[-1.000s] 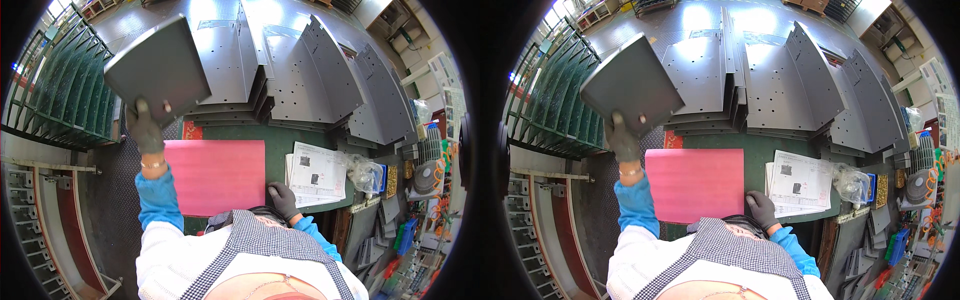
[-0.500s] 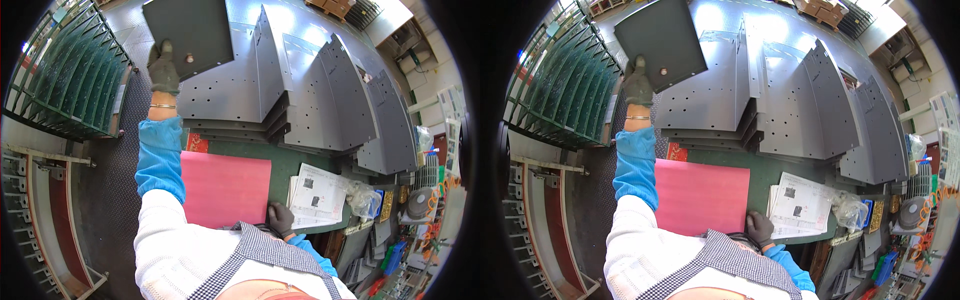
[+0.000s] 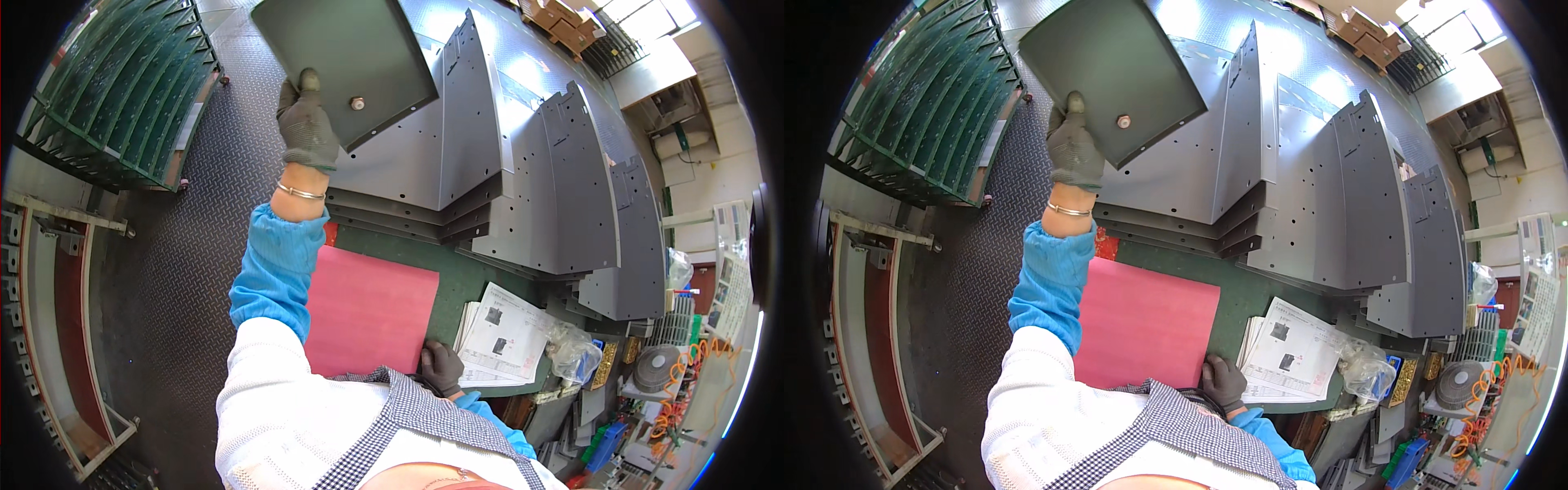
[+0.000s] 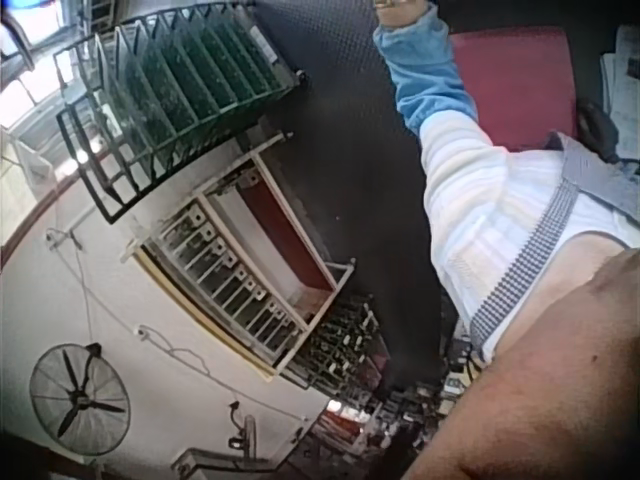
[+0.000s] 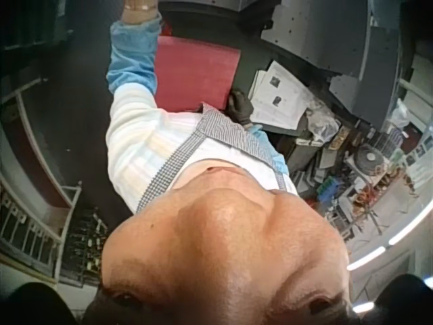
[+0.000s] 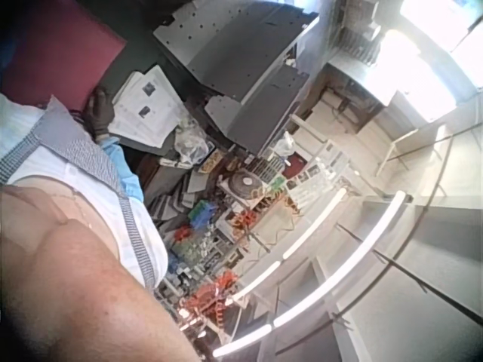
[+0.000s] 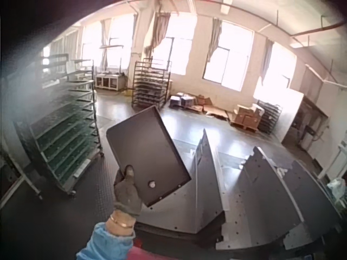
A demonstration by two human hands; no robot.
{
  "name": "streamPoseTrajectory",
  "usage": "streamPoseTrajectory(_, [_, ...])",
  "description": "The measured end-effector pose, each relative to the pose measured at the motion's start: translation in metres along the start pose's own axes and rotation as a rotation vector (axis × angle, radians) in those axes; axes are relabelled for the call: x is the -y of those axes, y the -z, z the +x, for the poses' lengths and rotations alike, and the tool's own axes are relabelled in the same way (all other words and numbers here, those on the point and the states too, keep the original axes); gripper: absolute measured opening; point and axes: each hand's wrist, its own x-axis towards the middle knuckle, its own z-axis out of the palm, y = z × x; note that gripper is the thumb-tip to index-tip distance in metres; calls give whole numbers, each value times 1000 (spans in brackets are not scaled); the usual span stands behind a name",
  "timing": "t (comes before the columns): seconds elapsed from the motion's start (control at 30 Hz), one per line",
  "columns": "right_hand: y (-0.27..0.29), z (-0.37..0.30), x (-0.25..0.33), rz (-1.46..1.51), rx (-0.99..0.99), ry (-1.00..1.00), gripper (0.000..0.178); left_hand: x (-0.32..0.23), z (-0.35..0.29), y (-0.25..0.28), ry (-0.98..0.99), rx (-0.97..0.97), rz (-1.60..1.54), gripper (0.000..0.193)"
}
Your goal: Assembling small plastic grommets or spacers into holes on metal panels.
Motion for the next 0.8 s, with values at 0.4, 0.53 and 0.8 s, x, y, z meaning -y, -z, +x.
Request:
streamPoseTrajectory(0.4, [13, -1, 0, -12, 16, -66, 24, -48, -62, 6, 213, -4, -201, 42])
streamPoseTrajectory(0.53, [14, -2, 6, 40, 20, -56, 22, -59, -102, 42, 157, 20, -70, 43])
streamPoseTrajectory(0.8, [12, -2, 10, 25, -6, -67, 22, -65, -204, 103, 258, 125, 108, 45])
